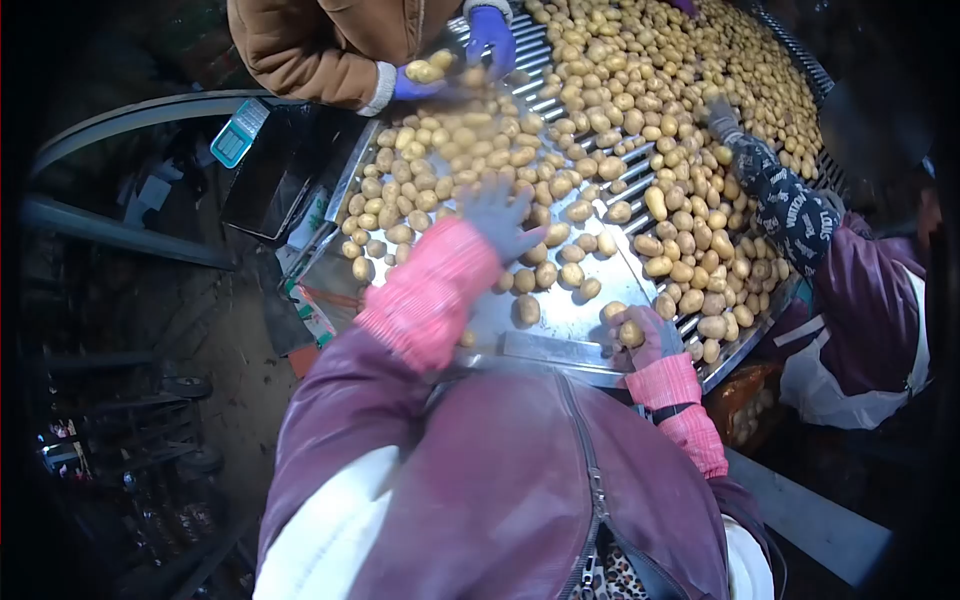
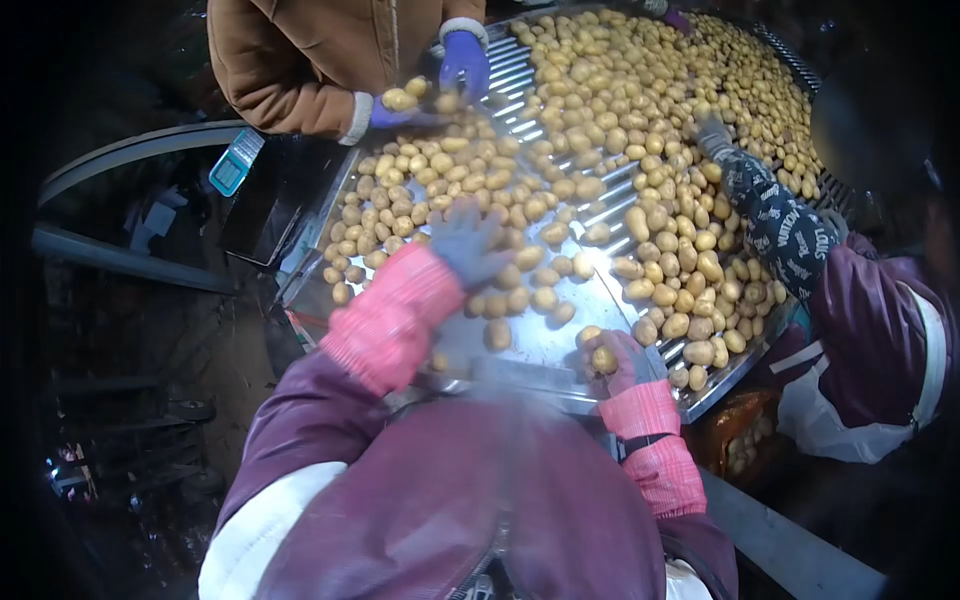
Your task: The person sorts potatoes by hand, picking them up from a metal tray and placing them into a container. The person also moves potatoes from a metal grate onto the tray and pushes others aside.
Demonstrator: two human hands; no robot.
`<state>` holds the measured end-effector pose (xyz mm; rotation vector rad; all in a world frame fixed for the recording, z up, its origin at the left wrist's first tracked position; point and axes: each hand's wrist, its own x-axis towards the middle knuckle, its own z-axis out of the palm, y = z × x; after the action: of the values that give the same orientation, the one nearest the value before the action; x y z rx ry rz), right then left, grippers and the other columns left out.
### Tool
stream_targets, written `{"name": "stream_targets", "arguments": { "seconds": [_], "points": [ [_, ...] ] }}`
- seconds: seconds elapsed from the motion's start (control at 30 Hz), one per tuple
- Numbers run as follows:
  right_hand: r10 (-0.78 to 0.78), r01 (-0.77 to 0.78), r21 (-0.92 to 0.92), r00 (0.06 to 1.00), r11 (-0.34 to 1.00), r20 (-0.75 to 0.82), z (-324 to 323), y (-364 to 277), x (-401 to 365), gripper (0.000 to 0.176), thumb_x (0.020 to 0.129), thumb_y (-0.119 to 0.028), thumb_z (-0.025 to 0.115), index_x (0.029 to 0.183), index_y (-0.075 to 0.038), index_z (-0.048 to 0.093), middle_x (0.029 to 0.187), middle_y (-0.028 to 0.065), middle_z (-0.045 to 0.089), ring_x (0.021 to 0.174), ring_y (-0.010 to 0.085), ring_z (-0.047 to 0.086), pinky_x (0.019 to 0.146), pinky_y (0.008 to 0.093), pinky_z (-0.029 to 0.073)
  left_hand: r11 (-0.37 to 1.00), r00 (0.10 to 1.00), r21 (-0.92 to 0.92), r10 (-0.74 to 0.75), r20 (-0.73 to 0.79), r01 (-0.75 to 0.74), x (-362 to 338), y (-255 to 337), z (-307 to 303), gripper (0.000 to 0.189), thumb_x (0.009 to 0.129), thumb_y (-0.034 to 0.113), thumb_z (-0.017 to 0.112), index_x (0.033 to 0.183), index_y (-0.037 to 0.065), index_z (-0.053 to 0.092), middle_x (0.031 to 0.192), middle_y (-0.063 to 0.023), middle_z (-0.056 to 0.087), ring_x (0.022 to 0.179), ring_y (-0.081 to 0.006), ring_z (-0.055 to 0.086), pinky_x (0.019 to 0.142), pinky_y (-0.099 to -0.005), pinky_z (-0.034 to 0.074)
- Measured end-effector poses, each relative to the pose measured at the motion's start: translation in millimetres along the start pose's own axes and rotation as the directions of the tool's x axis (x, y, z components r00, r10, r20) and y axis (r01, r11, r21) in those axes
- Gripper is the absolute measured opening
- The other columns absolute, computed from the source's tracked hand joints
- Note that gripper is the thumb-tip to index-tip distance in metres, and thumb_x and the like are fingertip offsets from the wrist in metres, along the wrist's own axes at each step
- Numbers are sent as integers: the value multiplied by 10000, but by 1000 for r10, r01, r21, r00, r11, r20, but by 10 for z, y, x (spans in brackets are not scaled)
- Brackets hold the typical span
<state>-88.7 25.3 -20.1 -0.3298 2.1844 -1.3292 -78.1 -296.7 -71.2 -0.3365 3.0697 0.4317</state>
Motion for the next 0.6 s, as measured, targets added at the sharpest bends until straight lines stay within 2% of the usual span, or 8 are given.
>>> {"name": "stream_targets", "arguments": {
  "seconds": [0.03, 0.1, 0.17, 0.27, 0.37, 0.47, 0.57, 0.6],
  "points": [
    [23, -23, 7, 1000, 1000, -16, 13, -70, -1, 154, 954, -60, 457, 954, -46, 610, 887, 28, 588, 720, 130, 615, 562, 278, 552, 999, 999, 33, 33, 3, -33, 206, 41, 52, 803, 853, 661, 487, 1507, 222, 331, 1557, -212, 256, 1454, -446, 164, 1143, -645, 95],
    [376, -351, 432, 926, 830, 31, 31, -215, 4, 153, 960, -57, 458, 961, -37, 610, 886, 30, 591, 721, 134, 616, 559, 278, 551, 1000, 994, 21, -12, 113, 10, 429, 145, -25, 806, 855, 666, 473, 1521, 252, 288, 1580, -195, 216, 1463, -435, 147, 1139, -654, 94],
    [188, -185, 275, 982, 944, 14, 19, -158, -15, 183, 993, -79, 439, 963, -23, 611, 859, 49, 603, 707, 145, 615, 554, 284, 547, 999, 985, 38, -19, 173, 13, 469, 114, -28, 806, 857, 667, 465, 1530, 277, 254, 1592, -185, 189, 1468, -429, 134, 1136, -662, 95],
    [241, -241, 392, 969, 888, 50, 35, -188, 21, 215, 1007, -127, 433, 958, -17, 611, 834, 58, 607, 686, 150, 605, 558, 292, 538, 993, 978, 114, -7, 211, -18, 218, -84, 12, 801, 855, 642, 489, 1531, 299, 234, 1581, -183, 207, 1462, -428, 144, 1138, -662, 98],
    [304, -324, 510, 944, 797, 126, 41, -293, 25, 272, 1004, -251, 469, 950, -24, 609, 804, 63, 607, 633, 150, 571, 564, 297, 516, 982, 992, 174, 48, 115, -68, -180, -322, 0, 758, 847, 612, 522, 1498, 277, 325, 1534, -195, 281, 1421, -443, 225, 1110, -655, 178],
    [265, -243, 424, 964, 873, 7, 36, 146, 130, 329, 987, -337, 485, 964, -27, 593, 794, 72, 606, 611, 152, 552, 570, 294, 501, 995, 994, 87, 34, 101, -43, -601, -465, -117, 682, 843, 586, 546, 1428, 251, 437, 1469, -204, 362, 1364, -439, 312, 1056, -642, 262],
    [207, -177, 397, 978, 901, -33, 78, 140, 126, 323, 986, -330, 487, 977, -23, 587, 794, 76, 606, 613, 153, 554, 572, 291, 496, 981, 892, -98, -110, 439, 169, -420, -607, -522, 624, 857, 578, 543, 1368, 221, 503, 1396, -200, 431, 1324, -425, 356, 1020, -612, 307],
    [231, -198, 431, 973, 880, -24, 83, 118, 112, 321, 985, -328, 489, 981, -22, 585, 797, 76, 607, 614, 154, 555, 572, 291, 494, 989, 962, -106, -75, 261, 106, -383, -691, -596, 629, 861, 580, 541, 1374, 220, 492, 1412, -201, 426, 1331, -412, 361, 1030, -606, 302]
  ]
}}
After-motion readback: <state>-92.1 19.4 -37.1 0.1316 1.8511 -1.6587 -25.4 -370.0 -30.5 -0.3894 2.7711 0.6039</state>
